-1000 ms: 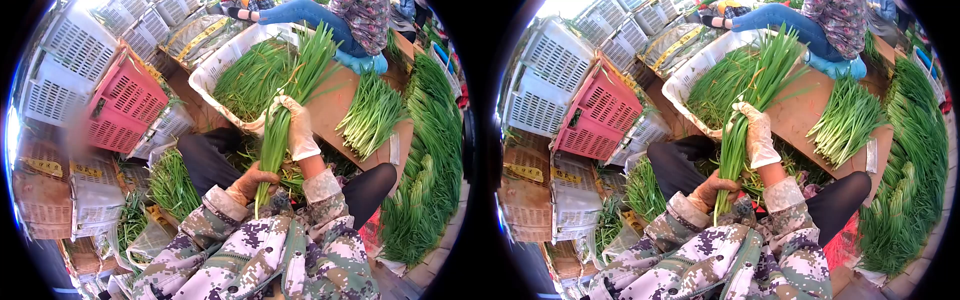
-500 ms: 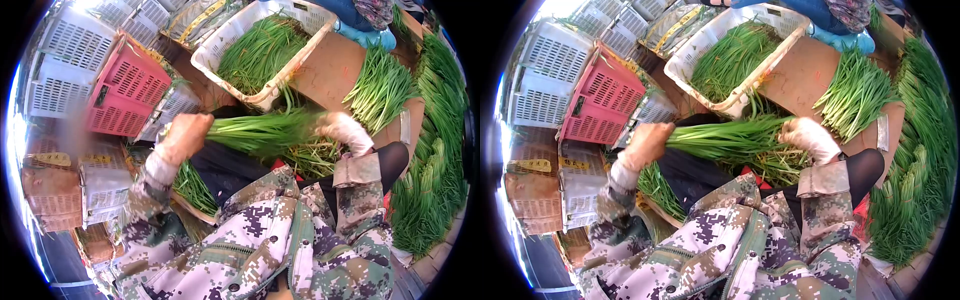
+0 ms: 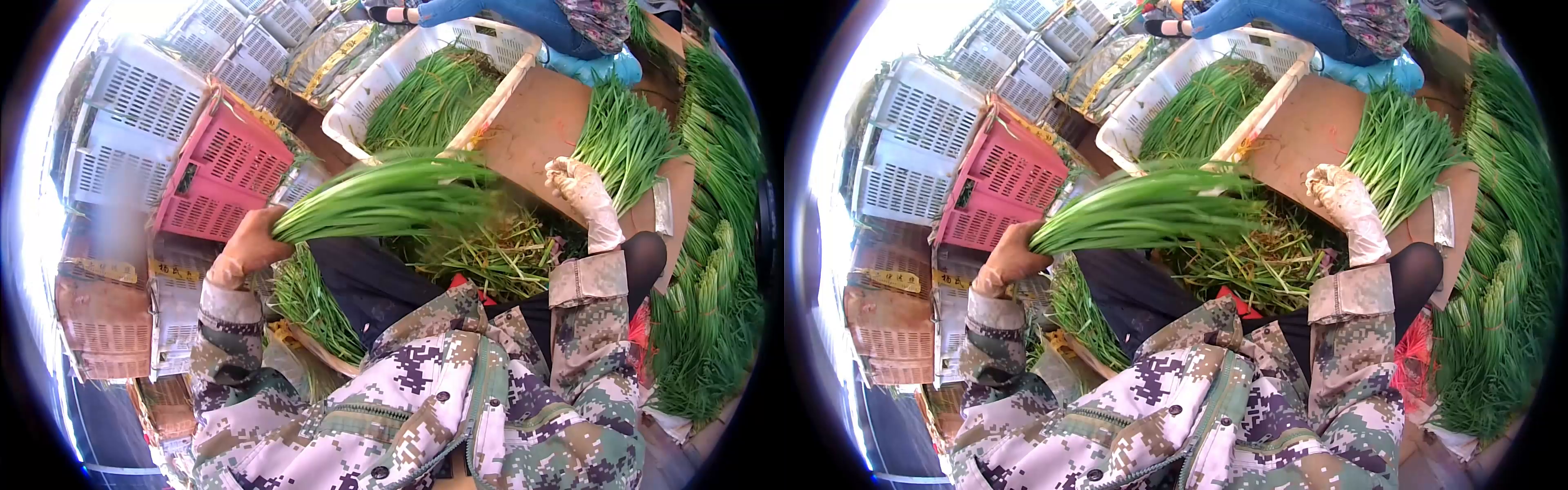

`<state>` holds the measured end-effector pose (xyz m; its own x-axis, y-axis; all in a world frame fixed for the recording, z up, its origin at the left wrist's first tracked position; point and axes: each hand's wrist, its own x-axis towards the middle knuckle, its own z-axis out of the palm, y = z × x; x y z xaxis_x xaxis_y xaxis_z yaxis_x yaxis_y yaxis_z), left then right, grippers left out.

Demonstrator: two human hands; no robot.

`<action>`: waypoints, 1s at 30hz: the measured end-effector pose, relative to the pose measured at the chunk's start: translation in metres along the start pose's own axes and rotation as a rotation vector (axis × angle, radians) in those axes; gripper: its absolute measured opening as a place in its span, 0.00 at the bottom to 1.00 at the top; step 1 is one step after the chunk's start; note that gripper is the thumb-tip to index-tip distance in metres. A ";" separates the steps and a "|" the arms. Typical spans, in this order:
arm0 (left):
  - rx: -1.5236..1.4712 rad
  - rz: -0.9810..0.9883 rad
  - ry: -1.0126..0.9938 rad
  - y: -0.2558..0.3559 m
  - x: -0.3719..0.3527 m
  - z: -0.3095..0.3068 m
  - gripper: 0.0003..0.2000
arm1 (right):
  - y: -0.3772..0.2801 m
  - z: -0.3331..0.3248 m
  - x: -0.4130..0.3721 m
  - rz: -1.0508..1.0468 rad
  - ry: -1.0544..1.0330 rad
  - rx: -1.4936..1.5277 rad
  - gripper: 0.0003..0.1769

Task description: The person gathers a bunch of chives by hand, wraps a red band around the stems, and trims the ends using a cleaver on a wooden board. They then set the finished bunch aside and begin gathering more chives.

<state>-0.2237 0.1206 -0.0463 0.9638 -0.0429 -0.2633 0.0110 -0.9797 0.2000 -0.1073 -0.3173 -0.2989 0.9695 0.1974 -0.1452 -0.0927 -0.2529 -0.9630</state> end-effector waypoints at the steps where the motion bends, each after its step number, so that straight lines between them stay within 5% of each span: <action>1: 0.002 0.007 0.005 -0.004 -0.004 0.006 0.18 | -0.001 -0.002 0.001 -0.022 -0.023 -0.007 0.13; 3: -0.626 -0.153 0.027 -0.014 -0.011 0.014 0.20 | -0.011 -0.004 -0.006 -0.043 0.019 0.020 0.13; 6: -1.096 -0.220 0.089 0.020 -0.007 0.048 0.21 | -0.011 -0.002 -0.004 0.024 0.068 0.316 0.12; 11: -1.657 0.021 -0.291 0.076 0.053 0.127 0.16 | -0.003 0.000 -0.003 0.050 0.069 0.549 0.11; 12: -1.674 0.074 -0.359 0.084 0.069 0.144 0.24 | -0.006 0.002 -0.006 0.071 0.089 0.539 0.11; 15: -1.882 0.253 -0.554 0.116 0.103 0.176 0.24 | -0.009 0.007 -0.015 0.092 0.109 0.542 0.10; 19: -1.955 0.181 -0.646 0.134 0.125 0.205 0.23 | -0.011 0.013 -0.026 0.102 0.203 0.469 0.11; 22: -1.868 0.053 -0.505 0.137 0.135 0.227 0.17 | -0.012 0.015 -0.038 0.123 0.305 0.339 0.10; 30: -1.983 0.026 -0.545 0.132 0.134 0.243 0.13 | -0.070 0.021 -0.055 0.135 0.432 0.210 0.07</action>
<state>-0.1583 -0.0616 -0.2849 0.8108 -0.4589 -0.3635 0.5751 0.5085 0.6409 -0.1594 -0.2902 -0.2287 0.9469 -0.2453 -0.2076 -0.2248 -0.0437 -0.9734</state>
